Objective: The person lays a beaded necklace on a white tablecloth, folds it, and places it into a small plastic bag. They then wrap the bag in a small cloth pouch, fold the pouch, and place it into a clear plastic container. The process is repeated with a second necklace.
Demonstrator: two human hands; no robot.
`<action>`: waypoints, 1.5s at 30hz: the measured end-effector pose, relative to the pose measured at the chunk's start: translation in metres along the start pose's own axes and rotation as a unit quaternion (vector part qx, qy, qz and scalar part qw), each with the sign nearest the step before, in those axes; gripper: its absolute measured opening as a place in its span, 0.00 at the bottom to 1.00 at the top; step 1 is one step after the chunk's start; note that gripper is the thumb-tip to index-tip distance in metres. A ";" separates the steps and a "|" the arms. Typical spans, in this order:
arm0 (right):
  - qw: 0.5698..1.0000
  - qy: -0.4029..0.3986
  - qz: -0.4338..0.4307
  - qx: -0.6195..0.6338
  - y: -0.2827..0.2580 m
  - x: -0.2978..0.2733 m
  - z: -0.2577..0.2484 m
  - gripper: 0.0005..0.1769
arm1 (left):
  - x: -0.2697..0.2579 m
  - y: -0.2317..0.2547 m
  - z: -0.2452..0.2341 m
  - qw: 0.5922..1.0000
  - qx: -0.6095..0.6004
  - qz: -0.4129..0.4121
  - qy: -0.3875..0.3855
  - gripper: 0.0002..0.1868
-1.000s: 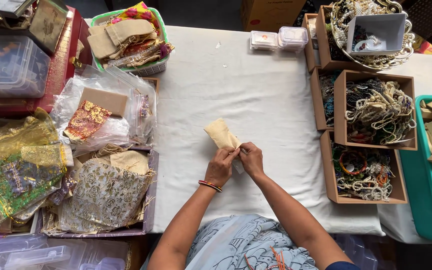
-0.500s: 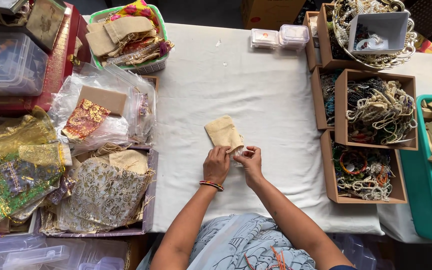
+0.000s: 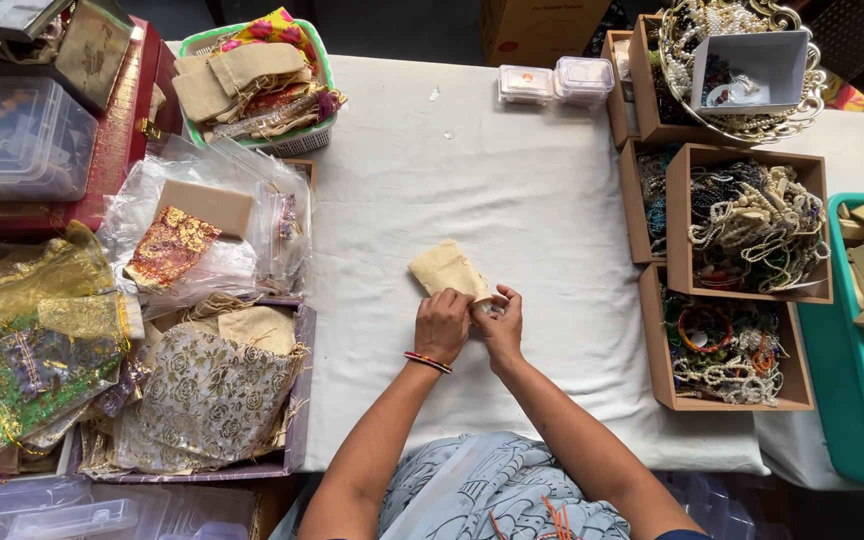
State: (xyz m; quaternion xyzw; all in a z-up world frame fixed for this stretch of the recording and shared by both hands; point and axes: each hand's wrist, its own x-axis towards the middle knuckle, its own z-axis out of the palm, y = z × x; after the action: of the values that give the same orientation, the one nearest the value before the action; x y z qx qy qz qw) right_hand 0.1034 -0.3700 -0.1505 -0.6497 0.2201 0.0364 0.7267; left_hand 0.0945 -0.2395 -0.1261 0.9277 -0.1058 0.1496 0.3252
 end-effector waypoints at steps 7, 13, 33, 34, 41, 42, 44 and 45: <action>0.983 0.054 0.006 -0.176 0.006 0.016 -0.004 0.31 | -0.009 0.001 -0.008 0.996 0.003 0.088 -0.014 0.12; 0.788 0.024 -0.338 -0.514 -0.016 0.004 -0.010 0.39 | -0.017 0.002 -0.019 1.000 0.005 -0.011 -0.003 0.16; 0.875 -0.244 -0.081 -0.411 -0.076 0.003 -0.011 0.41 | -0.032 -0.033 -0.034 0.954 -0.173 -0.198 -0.146 0.22; 0.875 -0.245 -0.080 -0.410 -0.070 0.008 -0.021 0.41 | -0.033 -0.040 -0.036 0.954 -0.171 -0.199 -0.146 0.22; 0.863 -0.216 -0.011 -0.458 -0.043 0.026 -0.072 0.11 | -0.035 -0.048 -0.048 0.968 -0.038 -0.188 -0.164 0.08; 0.879 -0.197 0.003 -0.434 -0.049 0.024 -0.071 0.10 | -0.034 -0.050 -0.048 0.966 -0.042 -0.198 -0.159 0.06; 0.886 -0.194 -0.055 -0.417 -0.049 0.020 -0.062 0.08 | -0.035 -0.054 -0.038 0.963 -0.066 -0.216 -0.150 0.05; 0.890 -0.189 -0.113 -0.400 -0.048 0.019 -0.058 0.07 | -0.035 -0.057 -0.034 0.958 -0.092 -0.234 -0.140 0.05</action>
State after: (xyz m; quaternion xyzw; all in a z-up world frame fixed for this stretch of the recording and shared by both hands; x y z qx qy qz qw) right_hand 0.1211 -0.4372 -0.1160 -0.8865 -0.0298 0.1610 0.4327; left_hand 0.0718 -0.1711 -0.1450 0.9042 0.0568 -0.0731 0.4170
